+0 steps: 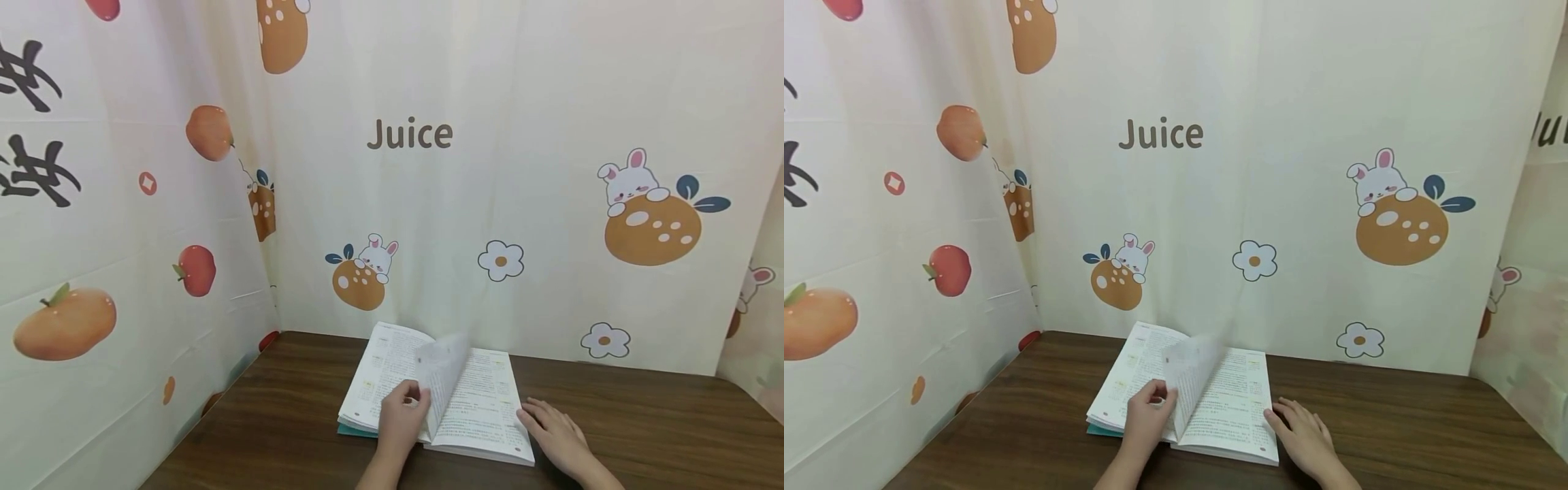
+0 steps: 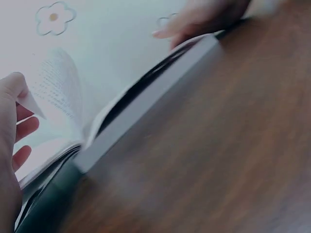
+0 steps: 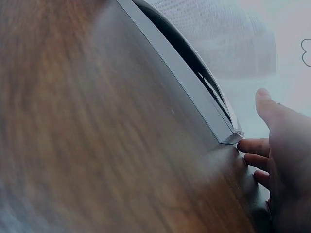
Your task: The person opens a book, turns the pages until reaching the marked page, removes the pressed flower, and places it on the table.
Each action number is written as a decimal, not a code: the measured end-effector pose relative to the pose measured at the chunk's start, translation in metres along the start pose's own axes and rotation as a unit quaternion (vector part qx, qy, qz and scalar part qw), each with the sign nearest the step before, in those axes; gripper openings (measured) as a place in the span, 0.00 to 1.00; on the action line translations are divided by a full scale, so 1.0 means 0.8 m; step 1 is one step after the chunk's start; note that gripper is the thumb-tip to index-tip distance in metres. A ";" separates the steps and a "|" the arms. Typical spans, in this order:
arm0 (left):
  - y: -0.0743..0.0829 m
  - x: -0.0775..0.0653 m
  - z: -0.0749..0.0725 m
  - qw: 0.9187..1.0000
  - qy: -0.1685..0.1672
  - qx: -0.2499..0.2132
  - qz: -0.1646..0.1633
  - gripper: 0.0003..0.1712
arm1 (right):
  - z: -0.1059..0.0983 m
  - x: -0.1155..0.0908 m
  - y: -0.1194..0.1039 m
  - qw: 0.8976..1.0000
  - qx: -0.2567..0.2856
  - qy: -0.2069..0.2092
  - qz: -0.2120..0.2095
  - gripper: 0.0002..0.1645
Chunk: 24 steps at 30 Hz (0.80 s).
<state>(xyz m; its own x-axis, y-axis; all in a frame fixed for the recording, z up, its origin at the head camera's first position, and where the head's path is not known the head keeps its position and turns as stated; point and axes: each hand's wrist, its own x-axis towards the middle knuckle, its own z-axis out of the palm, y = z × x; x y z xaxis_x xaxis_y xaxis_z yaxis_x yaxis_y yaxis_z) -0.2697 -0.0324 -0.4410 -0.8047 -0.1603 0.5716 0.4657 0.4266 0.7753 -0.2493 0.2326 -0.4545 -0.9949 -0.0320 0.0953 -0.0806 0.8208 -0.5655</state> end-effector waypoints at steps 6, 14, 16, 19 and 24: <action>-0.014 0.014 -0.029 0.997 0.054 -0.042 -0.030 0.13 | 0.001 -0.002 0.000 1.000 0.003 0.003 0.003 0.41; -0.037 0.032 -0.087 1.000 0.016 0.007 -0.025 0.19 | 0.003 -0.002 0.002 1.000 -0.004 0.012 -0.008 0.43; -0.042 0.036 -0.102 0.998 -0.014 0.043 -0.035 0.18 | 0.003 -0.002 0.003 1.000 -0.005 0.013 -0.013 0.44; -0.049 0.040 -0.123 0.990 -0.071 0.102 -0.066 0.15 | 0.003 -0.001 0.005 1.000 -0.006 0.012 -0.016 0.44; -0.060 0.040 -0.144 0.964 -0.185 0.154 -0.114 0.10 | 0.003 -0.001 0.005 1.000 -0.008 0.011 -0.016 0.45</action>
<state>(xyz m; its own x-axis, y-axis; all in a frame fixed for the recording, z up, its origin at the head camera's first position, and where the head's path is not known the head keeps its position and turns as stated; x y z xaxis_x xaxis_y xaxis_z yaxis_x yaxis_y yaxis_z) -0.2752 -0.1605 -0.4291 -0.9761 0.0236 0.2161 0.1758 0.6705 0.7208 -0.2491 0.2346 -0.4586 -0.9904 -0.0462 0.1304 -0.1109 0.8282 -0.5494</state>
